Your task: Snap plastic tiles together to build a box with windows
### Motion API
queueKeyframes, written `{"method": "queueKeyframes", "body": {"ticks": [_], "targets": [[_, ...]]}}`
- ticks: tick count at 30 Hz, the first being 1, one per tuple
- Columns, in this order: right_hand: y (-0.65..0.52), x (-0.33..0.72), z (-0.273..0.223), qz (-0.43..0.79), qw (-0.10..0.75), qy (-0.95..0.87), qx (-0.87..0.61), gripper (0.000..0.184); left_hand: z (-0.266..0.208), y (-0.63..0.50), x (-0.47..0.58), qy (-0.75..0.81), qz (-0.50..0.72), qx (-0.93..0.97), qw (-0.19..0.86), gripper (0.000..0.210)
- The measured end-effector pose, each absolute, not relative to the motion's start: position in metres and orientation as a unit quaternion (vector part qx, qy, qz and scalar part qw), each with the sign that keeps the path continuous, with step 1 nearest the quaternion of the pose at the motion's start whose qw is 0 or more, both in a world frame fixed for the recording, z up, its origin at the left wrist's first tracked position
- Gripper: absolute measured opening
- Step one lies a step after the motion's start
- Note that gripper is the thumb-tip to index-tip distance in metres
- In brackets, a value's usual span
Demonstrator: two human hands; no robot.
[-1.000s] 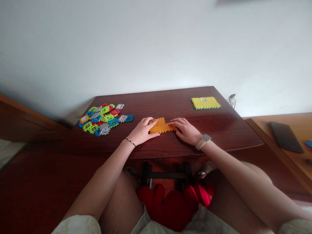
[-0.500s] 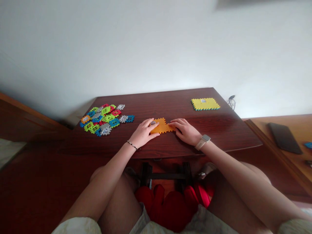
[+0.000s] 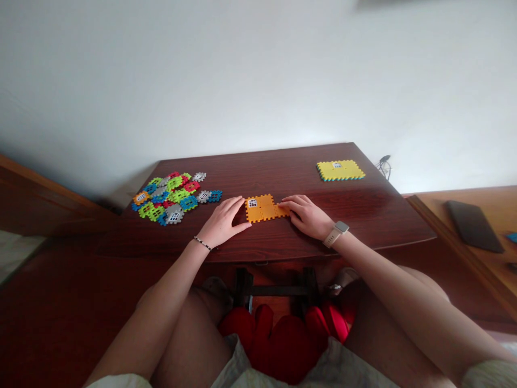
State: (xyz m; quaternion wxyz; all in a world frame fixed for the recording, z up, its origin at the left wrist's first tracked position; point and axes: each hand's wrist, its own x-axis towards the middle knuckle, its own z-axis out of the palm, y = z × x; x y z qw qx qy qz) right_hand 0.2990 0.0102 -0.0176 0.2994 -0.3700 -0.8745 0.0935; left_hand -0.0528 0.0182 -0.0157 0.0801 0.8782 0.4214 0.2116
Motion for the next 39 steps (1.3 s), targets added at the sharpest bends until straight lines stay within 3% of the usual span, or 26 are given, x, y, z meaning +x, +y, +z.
{"method": "queueKeyframes", "body": {"ticks": [27,39], "targets": [[0.011,0.299,-0.018,0.084,0.294,-0.877,-0.37,0.043,0.0,0.007,-0.039,0.374,0.2,0.906,-0.003,0.037],[0.013,0.3,-0.019,0.085,0.292,-0.878,-0.37,0.049,-0.008,0.007,-0.035,0.355,0.218,0.908,0.043,0.034]]}}
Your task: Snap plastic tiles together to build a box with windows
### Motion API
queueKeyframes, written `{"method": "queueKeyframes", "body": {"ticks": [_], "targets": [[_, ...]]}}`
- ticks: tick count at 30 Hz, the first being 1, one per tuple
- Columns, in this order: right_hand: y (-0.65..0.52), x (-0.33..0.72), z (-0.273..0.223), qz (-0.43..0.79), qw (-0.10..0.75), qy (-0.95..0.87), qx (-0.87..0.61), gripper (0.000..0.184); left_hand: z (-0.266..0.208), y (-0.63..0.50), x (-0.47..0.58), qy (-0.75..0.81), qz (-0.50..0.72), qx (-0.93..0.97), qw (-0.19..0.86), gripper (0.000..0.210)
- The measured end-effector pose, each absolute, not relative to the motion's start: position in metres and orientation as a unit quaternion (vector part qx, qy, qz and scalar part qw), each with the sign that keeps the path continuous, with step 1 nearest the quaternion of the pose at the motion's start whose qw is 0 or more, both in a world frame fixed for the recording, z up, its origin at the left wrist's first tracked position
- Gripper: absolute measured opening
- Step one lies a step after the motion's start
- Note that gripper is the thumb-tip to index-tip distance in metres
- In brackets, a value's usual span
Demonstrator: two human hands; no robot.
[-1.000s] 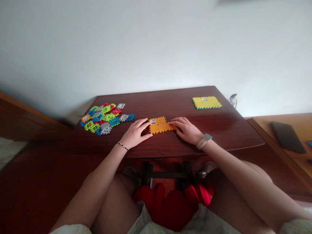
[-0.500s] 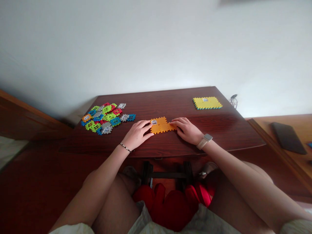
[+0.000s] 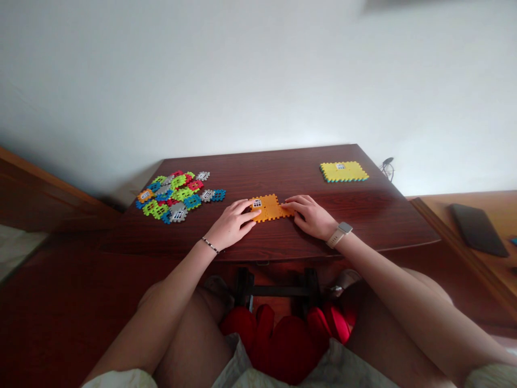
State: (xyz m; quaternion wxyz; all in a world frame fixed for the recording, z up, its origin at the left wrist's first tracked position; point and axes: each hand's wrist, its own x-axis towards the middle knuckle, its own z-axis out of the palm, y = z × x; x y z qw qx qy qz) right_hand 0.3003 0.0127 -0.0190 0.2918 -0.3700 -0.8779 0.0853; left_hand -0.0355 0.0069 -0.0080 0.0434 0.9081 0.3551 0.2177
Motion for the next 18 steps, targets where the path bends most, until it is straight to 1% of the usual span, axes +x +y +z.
{"method": "queueKeyframes", "body": {"ticks": [3,7,9,11,14,18], "targets": [[0.012,0.3,-0.019,0.085,0.296,-0.877,-0.369,0.05,-0.009,0.01,-0.039,0.358,0.219,0.906,0.059,0.037],[0.011,0.299,-0.017,0.085,0.296,-0.879,-0.365,0.048,-0.01,0.014,-0.042,0.377,0.209,0.901,0.055,0.052],[0.01,0.298,-0.016,0.09,0.293,-0.879,-0.366,0.048,-0.011,0.014,-0.042,0.383,0.204,0.9,0.049,0.056],[0.01,0.298,-0.015,0.092,0.291,-0.879,-0.367,0.048,-0.011,0.015,-0.042,0.383,0.204,0.9,0.044,0.053],[0.01,0.298,-0.015,0.091,0.291,-0.879,-0.367,0.047,-0.011,0.016,-0.039,0.381,0.215,0.899,0.038,0.044],[0.011,0.299,-0.017,0.096,0.295,-0.876,-0.369,0.05,-0.007,0.019,-0.035,0.374,0.219,0.901,0.031,0.036]]}}
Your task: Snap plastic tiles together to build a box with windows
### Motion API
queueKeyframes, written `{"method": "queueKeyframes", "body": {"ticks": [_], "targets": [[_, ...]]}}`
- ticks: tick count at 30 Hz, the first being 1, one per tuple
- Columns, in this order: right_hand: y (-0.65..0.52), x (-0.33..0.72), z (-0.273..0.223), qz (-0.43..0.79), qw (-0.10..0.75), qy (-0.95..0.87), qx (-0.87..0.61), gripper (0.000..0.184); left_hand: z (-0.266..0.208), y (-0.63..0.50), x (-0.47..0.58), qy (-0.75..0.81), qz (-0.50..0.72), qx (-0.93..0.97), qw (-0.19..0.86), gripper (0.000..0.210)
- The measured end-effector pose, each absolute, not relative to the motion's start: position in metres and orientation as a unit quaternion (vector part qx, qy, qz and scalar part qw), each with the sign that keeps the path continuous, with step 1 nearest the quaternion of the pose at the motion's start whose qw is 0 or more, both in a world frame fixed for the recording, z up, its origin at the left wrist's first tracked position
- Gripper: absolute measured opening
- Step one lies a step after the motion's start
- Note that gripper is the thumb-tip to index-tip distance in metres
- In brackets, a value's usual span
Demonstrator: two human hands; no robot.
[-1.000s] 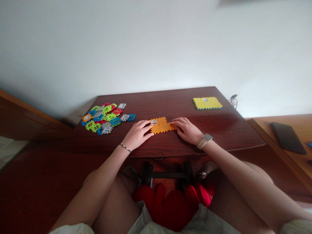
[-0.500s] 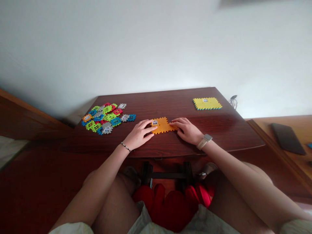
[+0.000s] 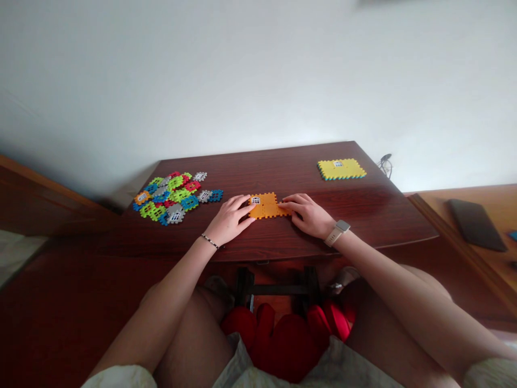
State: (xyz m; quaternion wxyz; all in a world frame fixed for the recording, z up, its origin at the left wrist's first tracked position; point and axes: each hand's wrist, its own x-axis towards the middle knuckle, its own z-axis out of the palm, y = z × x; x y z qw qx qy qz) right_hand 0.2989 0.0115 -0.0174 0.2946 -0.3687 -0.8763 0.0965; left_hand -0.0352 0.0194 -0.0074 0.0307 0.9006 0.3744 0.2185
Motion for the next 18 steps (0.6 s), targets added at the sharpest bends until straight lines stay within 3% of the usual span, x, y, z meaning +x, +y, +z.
{"method": "queueKeyframes", "body": {"ticks": [6,18], "targets": [[0.012,0.3,-0.018,0.098,0.285,-0.878,-0.372,0.052,-0.008,0.02,-0.03,0.357,0.217,0.908,0.042,0.033],[0.011,0.299,-0.016,0.086,0.28,-0.881,-0.37,0.05,-0.014,0.015,-0.021,0.387,0.207,0.898,0.036,0.048]]}}
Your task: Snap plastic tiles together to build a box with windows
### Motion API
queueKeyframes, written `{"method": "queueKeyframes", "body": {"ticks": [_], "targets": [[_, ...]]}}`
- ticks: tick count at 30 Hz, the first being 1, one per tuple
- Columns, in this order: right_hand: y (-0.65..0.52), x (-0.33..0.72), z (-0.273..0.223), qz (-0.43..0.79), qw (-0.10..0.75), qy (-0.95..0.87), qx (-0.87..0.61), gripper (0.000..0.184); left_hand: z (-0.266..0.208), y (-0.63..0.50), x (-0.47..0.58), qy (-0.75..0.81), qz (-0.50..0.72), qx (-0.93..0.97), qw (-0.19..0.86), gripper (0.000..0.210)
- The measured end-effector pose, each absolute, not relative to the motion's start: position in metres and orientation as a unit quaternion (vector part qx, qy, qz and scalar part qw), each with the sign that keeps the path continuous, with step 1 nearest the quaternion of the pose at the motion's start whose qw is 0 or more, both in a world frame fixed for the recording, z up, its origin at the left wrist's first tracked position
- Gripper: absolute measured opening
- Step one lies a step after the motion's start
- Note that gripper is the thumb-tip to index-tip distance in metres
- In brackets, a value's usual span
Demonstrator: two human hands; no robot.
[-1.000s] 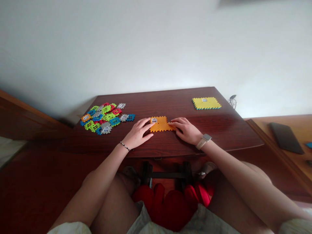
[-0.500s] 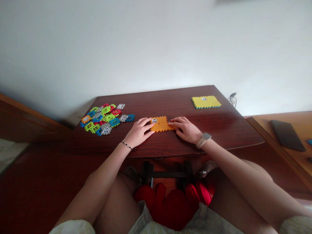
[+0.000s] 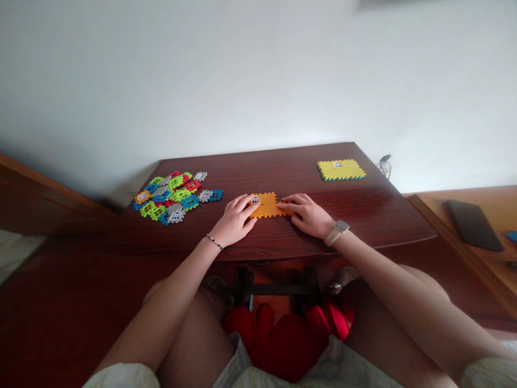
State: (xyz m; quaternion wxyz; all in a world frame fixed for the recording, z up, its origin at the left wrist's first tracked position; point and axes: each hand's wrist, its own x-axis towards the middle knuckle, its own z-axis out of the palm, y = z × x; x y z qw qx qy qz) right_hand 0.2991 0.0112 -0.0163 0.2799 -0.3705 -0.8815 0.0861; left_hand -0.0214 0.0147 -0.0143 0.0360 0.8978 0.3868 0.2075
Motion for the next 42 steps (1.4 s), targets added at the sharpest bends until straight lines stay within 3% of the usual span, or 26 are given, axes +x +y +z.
{"method": "queueKeyframes", "body": {"ticks": [12,17,19,42], "targets": [[0.011,0.3,-0.016,0.094,0.284,-0.879,-0.372,0.052,-0.011,0.021,-0.018,0.343,0.214,0.912,0.064,0.04],[0.011,0.3,-0.016,0.101,0.285,-0.877,-0.373,0.055,-0.014,0.03,-0.031,0.397,0.212,0.891,0.056,0.081],[0.01,0.3,-0.016,0.1,0.284,-0.877,-0.374,0.054,-0.015,0.035,-0.037,0.407,0.207,0.888,0.054,0.086],[0.01,0.299,-0.016,0.089,0.283,-0.88,-0.372,0.052,-0.008,0.031,-0.034,0.382,0.19,0.904,0.021,0.058]]}}
